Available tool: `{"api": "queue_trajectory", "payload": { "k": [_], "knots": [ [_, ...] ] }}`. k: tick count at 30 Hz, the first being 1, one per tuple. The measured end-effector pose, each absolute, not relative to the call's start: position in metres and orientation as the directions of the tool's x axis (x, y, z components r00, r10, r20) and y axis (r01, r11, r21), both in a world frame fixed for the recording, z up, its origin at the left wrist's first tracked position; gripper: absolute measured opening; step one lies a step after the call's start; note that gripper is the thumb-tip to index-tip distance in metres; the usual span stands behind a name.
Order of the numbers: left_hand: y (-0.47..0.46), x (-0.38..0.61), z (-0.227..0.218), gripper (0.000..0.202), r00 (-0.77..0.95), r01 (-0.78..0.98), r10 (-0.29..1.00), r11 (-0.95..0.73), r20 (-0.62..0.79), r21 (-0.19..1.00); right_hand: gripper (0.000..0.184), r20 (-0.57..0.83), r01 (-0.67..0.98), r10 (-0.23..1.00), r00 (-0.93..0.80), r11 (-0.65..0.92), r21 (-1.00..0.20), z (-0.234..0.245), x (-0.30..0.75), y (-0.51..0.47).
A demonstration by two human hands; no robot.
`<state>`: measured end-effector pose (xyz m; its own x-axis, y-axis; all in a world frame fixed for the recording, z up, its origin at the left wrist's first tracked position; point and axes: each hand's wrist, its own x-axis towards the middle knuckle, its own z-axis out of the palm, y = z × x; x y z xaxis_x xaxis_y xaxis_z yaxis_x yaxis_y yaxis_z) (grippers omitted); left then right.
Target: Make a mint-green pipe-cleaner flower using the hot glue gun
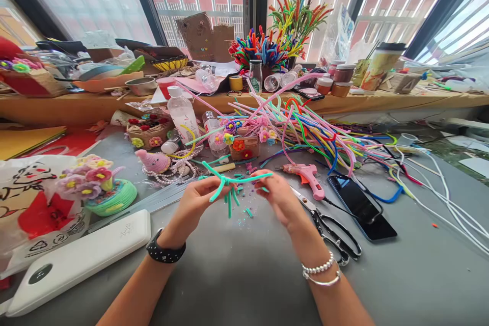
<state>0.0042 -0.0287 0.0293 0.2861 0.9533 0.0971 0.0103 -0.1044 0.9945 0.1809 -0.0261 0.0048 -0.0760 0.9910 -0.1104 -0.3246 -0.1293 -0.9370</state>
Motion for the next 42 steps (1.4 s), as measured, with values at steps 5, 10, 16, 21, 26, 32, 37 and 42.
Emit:
{"api": "queue_trajectory", "payload": {
  "k": [5,10,16,21,26,32,37,42],
  "knots": [
    [-0.027,0.006,0.030,0.022,0.399,0.108,0.916,-0.006,-0.038,0.994,0.029,0.297,0.071,0.934,0.198,0.289,-0.955,0.017,0.201,-0.027],
    [-0.025,0.007,0.024,0.026,0.384,0.243,0.922,-0.055,-0.044,0.968,0.032,0.461,0.171,0.809,0.364,0.429,-0.887,0.027,0.216,-0.034],
    [-0.025,0.009,0.021,0.026,0.473,0.246,0.879,-0.061,-0.065,0.967,0.030,0.382,0.552,0.881,-0.279,0.473,-0.687,0.021,0.193,-0.038],
    [-0.026,0.008,0.019,0.028,0.533,0.263,0.839,-0.042,-0.109,0.964,0.028,0.316,0.669,0.845,-0.431,0.534,-0.516,0.013,0.182,-0.039],
    [-0.025,0.006,0.012,0.024,0.560,0.239,0.819,-0.015,-0.125,0.971,0.027,0.271,0.666,0.816,-0.511,0.575,-0.475,0.011,0.180,-0.039],
    [-0.024,0.004,0.014,0.025,0.595,0.157,0.790,0.066,-0.147,0.985,0.029,0.264,0.582,0.820,-0.508,0.552,-0.597,0.013,0.180,-0.039],
    [-0.022,0.005,0.012,0.030,0.571,0.079,0.789,0.224,-0.228,0.972,0.028,0.249,0.514,0.819,-0.516,0.529,-0.676,0.016,0.182,-0.041],
    [-0.023,0.003,0.017,0.030,0.613,0.061,0.765,0.205,-0.199,0.977,0.027,0.235,0.544,0.814,-0.531,0.540,-0.642,0.018,0.184,-0.041]
  ]
}}
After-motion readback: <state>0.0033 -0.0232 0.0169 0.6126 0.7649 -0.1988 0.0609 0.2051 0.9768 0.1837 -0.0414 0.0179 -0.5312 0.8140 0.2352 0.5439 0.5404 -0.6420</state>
